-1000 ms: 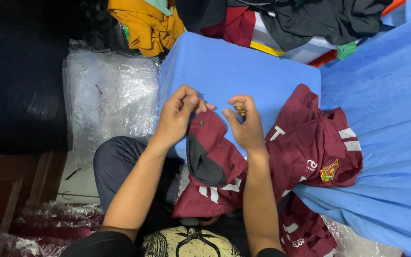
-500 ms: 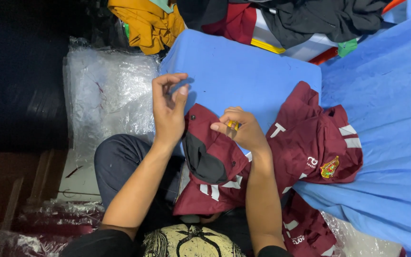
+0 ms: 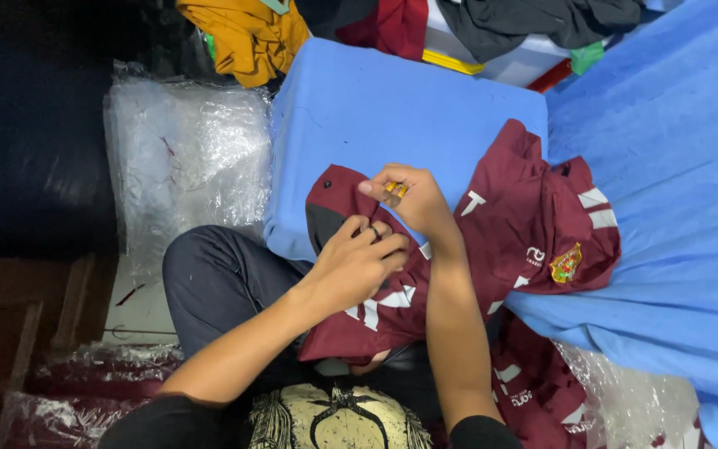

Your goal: The person uses a yellow utility knife to cut loose threads and remove buttons from a maroon jacket. They work on the sleeve cuff and the front placket, carefully cutting the fabric and pulling out the buttons.

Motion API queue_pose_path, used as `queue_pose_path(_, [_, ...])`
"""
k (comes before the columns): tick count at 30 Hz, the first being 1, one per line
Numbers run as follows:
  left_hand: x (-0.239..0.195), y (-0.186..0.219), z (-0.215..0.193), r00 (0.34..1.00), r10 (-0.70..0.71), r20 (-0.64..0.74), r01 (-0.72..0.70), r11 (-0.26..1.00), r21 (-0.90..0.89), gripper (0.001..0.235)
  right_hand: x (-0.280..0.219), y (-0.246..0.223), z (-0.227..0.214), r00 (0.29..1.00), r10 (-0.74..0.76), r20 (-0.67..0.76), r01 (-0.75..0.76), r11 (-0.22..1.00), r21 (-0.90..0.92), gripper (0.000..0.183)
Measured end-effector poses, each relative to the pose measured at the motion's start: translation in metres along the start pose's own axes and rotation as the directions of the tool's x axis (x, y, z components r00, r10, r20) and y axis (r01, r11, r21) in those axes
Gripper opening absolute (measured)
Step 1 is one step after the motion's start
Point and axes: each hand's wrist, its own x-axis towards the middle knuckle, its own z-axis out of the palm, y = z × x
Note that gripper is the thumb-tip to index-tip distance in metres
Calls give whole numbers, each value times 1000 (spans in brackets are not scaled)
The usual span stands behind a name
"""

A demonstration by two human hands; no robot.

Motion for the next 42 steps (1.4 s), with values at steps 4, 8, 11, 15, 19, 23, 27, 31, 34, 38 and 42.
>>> queue_pose_path(4, [0,4,15,999,11,-31,-6,990,138,11,0,2,2,1000,15,-2,-15,1000,17,16])
queue_pose_path(8, [-2,3,21,999,25,-45,-14,975,220,18,-1,2,1,1000,5,4,-5,1000,6,16])
queue_pose_path(11, [-3,4,19,997,53,-63,-35,967,252,19,-3,3,1,1000,8,14,-8,1000,24,17])
queue_pose_path(15, [-7,0,21,986,123,-109,-92,962,257,18,-4,-6,1,999,30,13,-32,993,109,16])
queue_pose_path(19, [-10,-9,13,969,194,-152,-156,960,231,17,-7,-8,-1,1000,17,14,-18,996,83,17])
queue_pose_path(23, [-12,-19,5,936,287,-206,-249,949,193,23,-6,-11,-2,1000,4,19,-5,995,95,17])
queue_pose_path(27, [-19,-25,16,906,363,-217,-311,920,239,23,-6,-8,-1,1000,22,13,-23,995,101,17])
queue_pose_path(31, [-23,-19,14,927,318,-198,-270,933,236,20,-7,-9,-2,999,31,6,-32,995,90,18])
queue_pose_path(34, [-37,-23,18,966,151,-211,-146,989,37,20,-4,-7,-1,998,55,8,-56,995,86,17])
queue_pose_path(38, [-66,-47,-1,889,-284,-359,184,940,-288,23,-3,-4,0,997,81,-12,-79,990,121,18])
queue_pose_path(42, [-67,-90,-58,622,-710,-330,666,701,-254,9,-2,-7,0,997,74,-22,-72,991,109,17])
